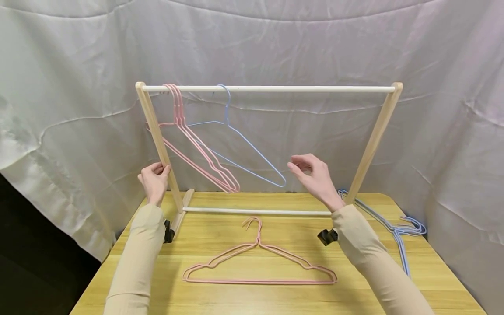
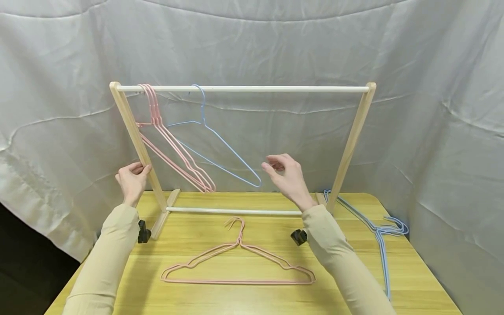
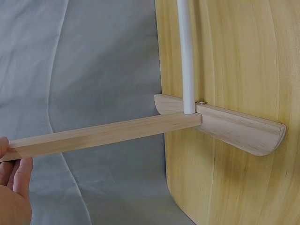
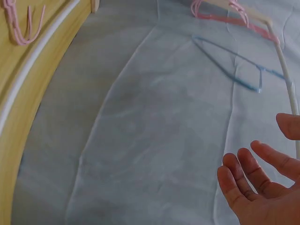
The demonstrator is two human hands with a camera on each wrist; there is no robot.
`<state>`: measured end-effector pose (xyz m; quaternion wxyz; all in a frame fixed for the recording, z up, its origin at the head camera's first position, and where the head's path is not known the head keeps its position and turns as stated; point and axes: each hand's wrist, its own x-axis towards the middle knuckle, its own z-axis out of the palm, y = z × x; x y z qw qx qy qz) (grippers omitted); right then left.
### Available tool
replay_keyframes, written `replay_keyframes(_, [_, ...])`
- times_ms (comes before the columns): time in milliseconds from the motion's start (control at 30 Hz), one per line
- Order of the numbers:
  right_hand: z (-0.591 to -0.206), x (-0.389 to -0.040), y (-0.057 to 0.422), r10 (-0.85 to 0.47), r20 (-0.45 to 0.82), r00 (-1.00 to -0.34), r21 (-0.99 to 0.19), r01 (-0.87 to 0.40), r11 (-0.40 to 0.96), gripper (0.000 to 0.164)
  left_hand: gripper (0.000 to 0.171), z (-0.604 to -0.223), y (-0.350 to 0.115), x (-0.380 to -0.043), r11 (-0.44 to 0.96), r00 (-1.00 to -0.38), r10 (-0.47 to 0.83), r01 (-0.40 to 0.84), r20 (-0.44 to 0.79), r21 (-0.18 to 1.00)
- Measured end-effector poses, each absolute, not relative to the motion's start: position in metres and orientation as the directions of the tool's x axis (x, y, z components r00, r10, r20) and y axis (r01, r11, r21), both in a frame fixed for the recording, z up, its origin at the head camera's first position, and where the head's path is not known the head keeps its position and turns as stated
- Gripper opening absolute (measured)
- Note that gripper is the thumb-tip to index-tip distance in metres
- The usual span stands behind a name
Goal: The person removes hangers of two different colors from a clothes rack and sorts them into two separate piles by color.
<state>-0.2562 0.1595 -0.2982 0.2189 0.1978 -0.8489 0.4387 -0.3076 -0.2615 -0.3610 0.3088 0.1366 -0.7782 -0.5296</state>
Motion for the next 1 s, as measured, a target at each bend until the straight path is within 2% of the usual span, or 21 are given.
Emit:
replay_keyframes(200, [-0.284,-0.259,0.134,-0.212,0.510,-0.833,-0.662,-0.538,0.522,0.033,0.033,-0.361,-0.262,-0.308,0.398,-0.772,-0.541,0.115,0.334,0.910])
replay_keyframes(433, [-0.279,-0.265,0.110,-0.247,0.435,-0.866,-0.666,-0.494,0.559,0.036,0.033,-0.362,-0.262,-0.308,0.395,-0.772,-0.546,0.105,0.325,0.913])
replay_keyframes(1000, [-0.283,-0.279,0.090,-0.091,0.500,-0.861,-0.723,-0.473,0.503,0.016,0.031,-0.362,-0.263,-0.308,0.403,-0.772,-0.534,0.124,0.344,0.907])
